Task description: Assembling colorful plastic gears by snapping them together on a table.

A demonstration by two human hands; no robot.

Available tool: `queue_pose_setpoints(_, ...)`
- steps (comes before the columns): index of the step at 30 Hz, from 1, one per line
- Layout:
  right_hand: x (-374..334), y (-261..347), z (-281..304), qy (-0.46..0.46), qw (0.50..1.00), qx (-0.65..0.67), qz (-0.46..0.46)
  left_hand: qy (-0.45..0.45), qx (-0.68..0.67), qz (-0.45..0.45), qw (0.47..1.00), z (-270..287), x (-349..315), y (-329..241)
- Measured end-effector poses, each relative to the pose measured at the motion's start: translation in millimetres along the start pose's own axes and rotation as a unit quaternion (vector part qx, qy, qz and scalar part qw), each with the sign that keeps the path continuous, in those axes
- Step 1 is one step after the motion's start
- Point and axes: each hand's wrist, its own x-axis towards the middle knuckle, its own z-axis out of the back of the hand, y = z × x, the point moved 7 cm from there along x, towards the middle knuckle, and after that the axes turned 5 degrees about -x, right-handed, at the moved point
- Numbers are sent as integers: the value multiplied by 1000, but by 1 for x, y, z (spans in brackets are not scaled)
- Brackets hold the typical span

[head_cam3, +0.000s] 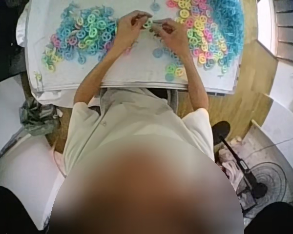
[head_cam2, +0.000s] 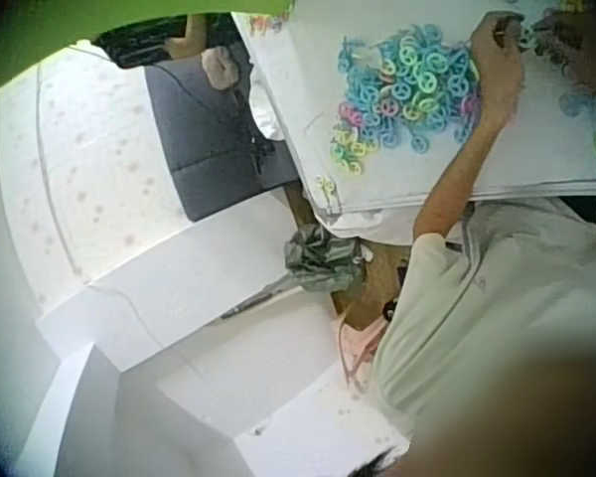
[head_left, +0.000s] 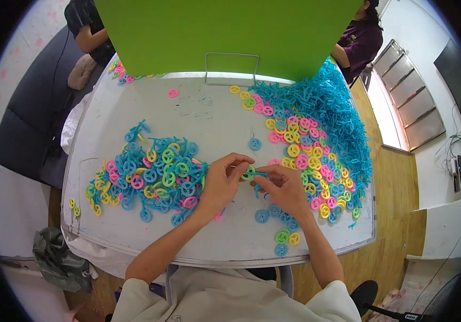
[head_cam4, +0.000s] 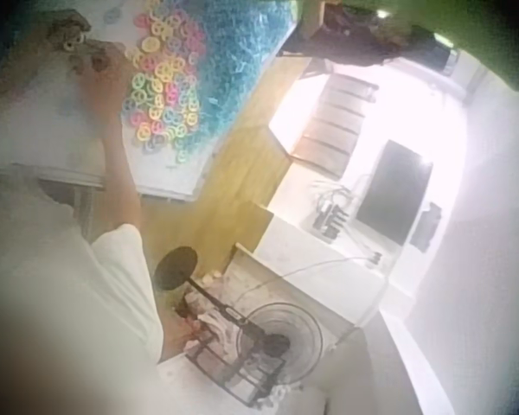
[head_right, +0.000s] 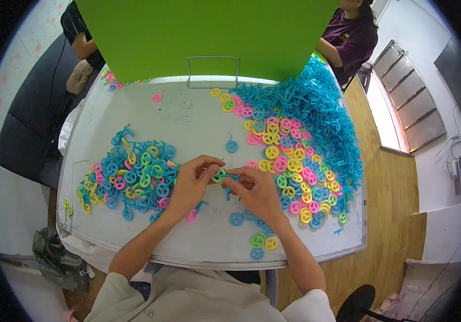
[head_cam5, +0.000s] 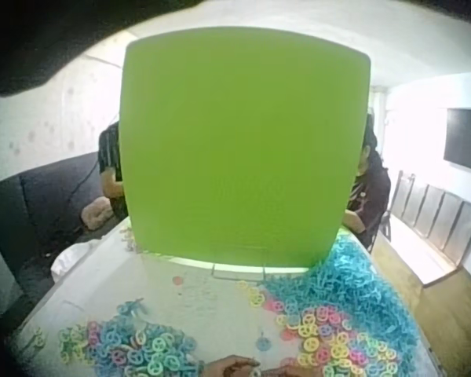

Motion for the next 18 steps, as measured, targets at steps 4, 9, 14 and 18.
queue_pose_setpoints(4, -5, 16, -5, 93, 980, 173, -16, -29, -48, 32, 998, -1, -4, -6)
queue_pose_setpoints(9, -7, 22, -4, 134, 977, 163, 10, -21, -131, 123, 984, -10, -6, 8)
queue_pose_setpoints(14, -1, 15, 25, -87, 969, -123, 195, 42, -112, 83, 989, -29, -6, 9)
queue_pose_setpoints(18, 1, 14, 61, -191, 969, 69, 140, -19, 75, -82, 994, -21, 8, -18)
